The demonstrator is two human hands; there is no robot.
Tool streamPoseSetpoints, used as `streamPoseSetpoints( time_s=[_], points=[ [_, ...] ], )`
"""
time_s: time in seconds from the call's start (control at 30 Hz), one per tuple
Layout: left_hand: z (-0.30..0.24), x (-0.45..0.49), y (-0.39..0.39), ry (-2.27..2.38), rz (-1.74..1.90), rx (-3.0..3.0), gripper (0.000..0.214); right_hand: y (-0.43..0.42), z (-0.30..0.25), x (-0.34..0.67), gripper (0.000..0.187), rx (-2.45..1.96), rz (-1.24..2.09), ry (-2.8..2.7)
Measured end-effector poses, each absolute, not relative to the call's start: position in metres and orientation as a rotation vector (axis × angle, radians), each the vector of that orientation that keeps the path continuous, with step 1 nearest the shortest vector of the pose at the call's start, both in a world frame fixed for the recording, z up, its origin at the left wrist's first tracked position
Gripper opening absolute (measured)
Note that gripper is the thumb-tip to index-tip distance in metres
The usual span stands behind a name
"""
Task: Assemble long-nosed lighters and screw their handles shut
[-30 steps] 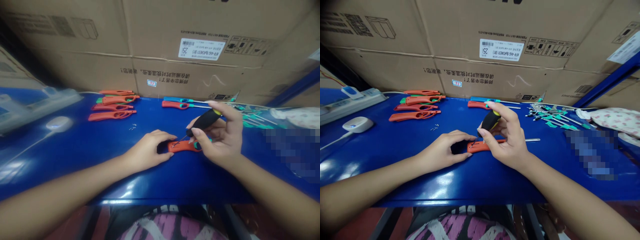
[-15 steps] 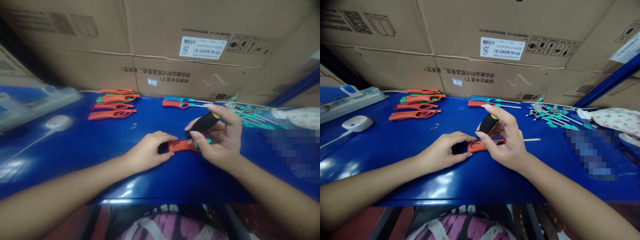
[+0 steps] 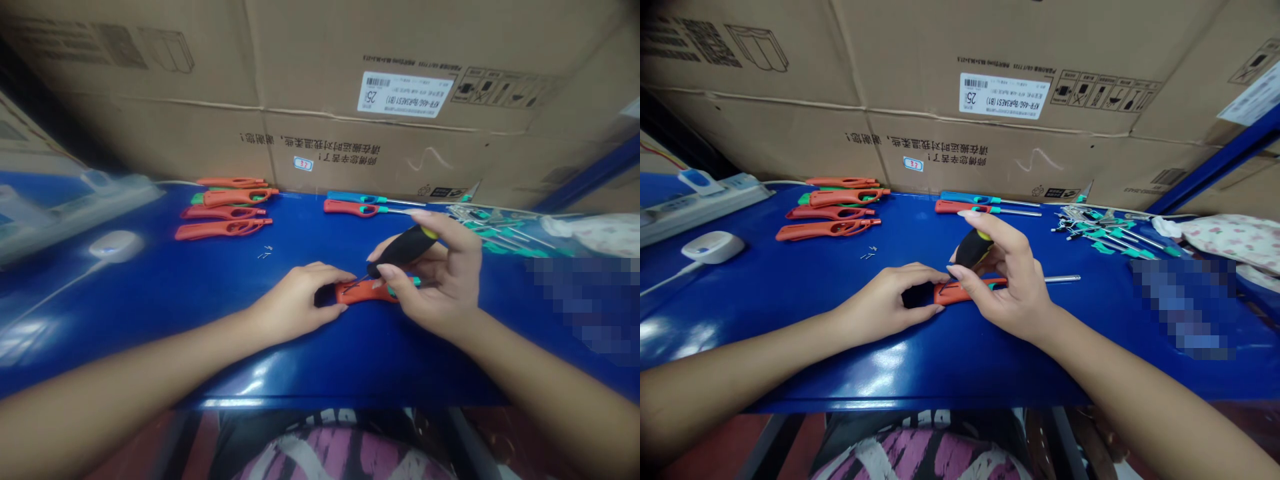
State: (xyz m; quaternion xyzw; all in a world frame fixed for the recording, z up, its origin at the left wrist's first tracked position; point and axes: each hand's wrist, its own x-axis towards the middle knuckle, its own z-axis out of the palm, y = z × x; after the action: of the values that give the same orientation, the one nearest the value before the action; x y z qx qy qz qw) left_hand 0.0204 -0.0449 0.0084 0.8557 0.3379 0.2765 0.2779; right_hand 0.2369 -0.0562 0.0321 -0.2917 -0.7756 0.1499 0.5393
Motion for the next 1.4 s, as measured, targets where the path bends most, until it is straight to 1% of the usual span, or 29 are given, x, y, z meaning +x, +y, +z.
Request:
streamPoseSetpoints(
  time_s=[0.4,0.6,0.77,1.07,1.17,1.3,1.33,1.4],
  points=[
    [0.010,0.021,-0.047,0.904,0.732,2.292,0.038,-0.055,0.032,0.237,0.065,-0.647,0.292,-1.871],
    [0.010,0.021,-0.047,0.907,0.728,2.296,0.037,-0.056,0.031,0.237,0.063,-0.664,0.287,-1.868],
    [0.009,0.021,-0.048,0.901,0.738,2.299,0.038,-0.057,0.029,0.236,0.065,-0.644,0.331,-1.868],
    [0.007,0.020,-0.047,0.882,0.751,2.310,0.038,-0.059,0.042,0.236,0.062,-0.744,0.480,-1.964],
    [0.004,0.021,-0.048,0.864,0.763,2.329,0.040,-0.055,0.042,0.236,0.062,-0.740,0.374,-1.964],
    [0.001,0.023,-0.048,0.870,0.801,2.343,0.039,-0.049,0.051,0.236,0.062,-0.859,0.148,-2.040],
    [0.000,0.023,-0.048,0.871,0.803,2.341,0.039,-0.048,0.057,0.236,0.059,-0.884,0.088,-2.077],
    [0.001,0.023,-0.048,0.867,0.796,2.326,0.037,-0.046,0.071,0.235,0.046,-0.909,-0.015,-2.153]
  ],
)
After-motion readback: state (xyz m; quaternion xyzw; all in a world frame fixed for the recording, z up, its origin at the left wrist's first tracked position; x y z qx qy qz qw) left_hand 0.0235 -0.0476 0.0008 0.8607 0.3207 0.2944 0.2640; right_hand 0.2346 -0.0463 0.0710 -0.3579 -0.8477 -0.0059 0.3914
